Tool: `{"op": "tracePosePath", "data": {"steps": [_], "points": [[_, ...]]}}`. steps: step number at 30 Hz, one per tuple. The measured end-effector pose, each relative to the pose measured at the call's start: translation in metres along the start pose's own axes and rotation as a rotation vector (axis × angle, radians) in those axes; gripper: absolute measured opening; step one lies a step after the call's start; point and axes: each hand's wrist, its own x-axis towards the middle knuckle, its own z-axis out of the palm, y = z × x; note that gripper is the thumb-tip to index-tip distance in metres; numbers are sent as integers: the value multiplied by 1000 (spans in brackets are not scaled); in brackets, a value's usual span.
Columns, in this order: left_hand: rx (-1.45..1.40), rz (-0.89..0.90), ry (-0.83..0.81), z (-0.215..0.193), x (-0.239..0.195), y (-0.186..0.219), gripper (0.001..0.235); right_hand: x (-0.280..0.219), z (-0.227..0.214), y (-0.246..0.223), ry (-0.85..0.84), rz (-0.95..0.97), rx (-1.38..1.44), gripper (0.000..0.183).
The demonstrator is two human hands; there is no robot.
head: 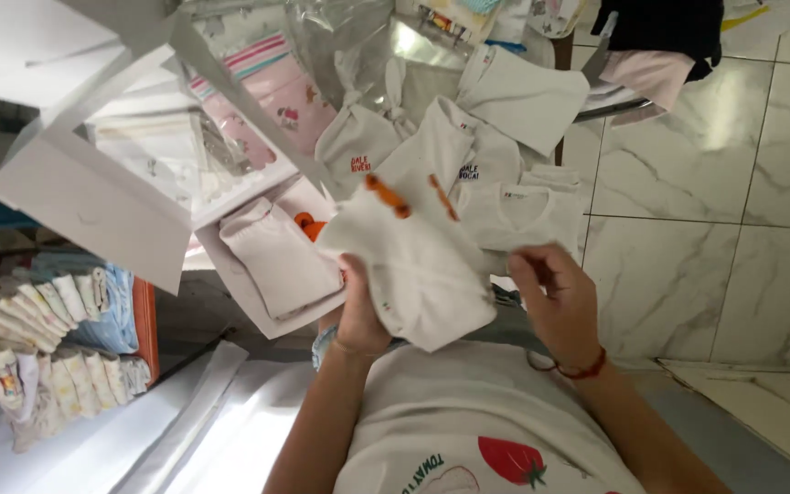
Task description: The person folds white baby garments and places them into white boxes with clear windows. They also handle small bear-shaped items and arrange the contents inside the boxes before closing the lids.
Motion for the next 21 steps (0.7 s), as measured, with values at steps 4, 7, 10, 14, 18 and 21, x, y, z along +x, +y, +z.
{"op": "tracePosePath", "data": {"steps": [4,7,10,14,18,21], "points": [[-220,114,-257,-58,37,-9,99,9,-3,56,-10,826,592,41],[-336,169,-574,-80,50,-13,93,27,-1,91,141,948,963,47],[-236,332,-729,-93,66,-12,93,40,8,89,123,991,1017,66],[-111,296,-696,-117,84,-25,73,61,19,144,187,875,1006,52],[151,224,-479,-83,61,-20,49,68,-9,99,286,732,900,46],[650,537,-550,-99,98,-27,46,65,-55,81,363,450,829,42]]}}
